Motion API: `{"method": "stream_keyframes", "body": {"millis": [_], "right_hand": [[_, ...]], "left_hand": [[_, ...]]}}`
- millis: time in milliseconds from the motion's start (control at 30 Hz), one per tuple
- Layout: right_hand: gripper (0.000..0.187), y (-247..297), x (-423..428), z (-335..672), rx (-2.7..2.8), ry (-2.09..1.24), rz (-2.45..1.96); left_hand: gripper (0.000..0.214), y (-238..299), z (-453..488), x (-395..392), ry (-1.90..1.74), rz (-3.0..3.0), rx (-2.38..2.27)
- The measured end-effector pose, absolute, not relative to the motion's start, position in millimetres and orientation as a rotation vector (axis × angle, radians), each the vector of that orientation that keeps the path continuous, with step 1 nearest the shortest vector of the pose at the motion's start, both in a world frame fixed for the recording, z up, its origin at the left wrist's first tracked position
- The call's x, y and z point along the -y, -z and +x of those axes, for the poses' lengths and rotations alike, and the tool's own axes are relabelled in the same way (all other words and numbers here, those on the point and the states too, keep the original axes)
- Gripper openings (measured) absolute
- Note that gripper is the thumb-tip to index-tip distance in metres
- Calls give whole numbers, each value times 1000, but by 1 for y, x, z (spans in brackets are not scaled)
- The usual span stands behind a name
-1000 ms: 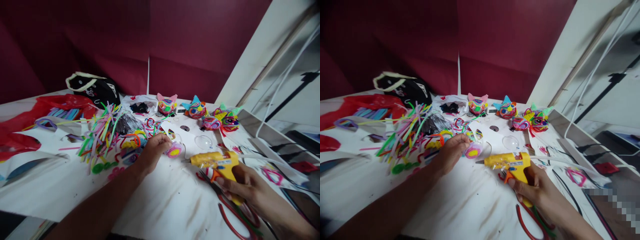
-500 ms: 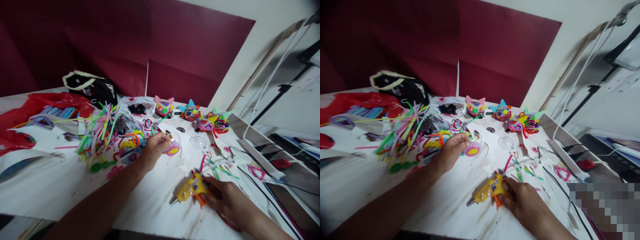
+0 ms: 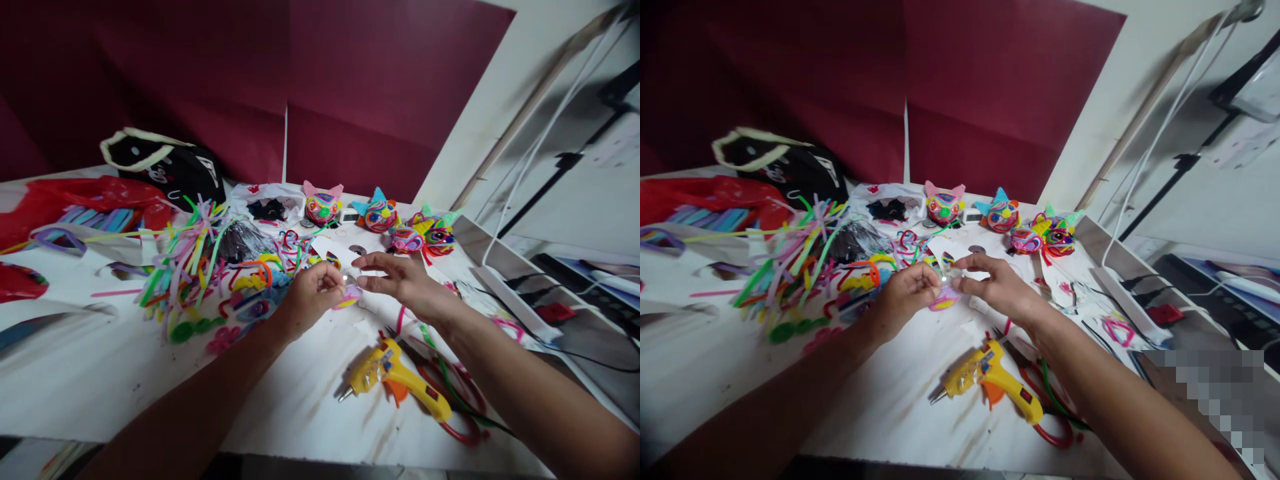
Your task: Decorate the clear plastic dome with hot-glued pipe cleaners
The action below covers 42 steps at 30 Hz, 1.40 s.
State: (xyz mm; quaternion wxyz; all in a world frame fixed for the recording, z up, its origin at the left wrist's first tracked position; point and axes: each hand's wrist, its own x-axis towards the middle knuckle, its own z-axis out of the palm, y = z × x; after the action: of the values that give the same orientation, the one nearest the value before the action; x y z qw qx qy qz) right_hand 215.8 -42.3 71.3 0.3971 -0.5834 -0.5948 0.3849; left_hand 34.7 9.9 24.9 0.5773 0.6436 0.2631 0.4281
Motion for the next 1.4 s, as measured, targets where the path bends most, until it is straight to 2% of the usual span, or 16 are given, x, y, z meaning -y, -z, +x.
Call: {"method": "stream_keyframes", "body": {"millis": [800,1400], "right_hand": [[43,-60,35,208,1259,-1300,-1314],[41,-56,27,202,1161,-1302,-1299]], "left_hand": [[10,-18,39,-11,-965,1392,-666],[18,-14,42,-14,-1001,1196,-663]]}}
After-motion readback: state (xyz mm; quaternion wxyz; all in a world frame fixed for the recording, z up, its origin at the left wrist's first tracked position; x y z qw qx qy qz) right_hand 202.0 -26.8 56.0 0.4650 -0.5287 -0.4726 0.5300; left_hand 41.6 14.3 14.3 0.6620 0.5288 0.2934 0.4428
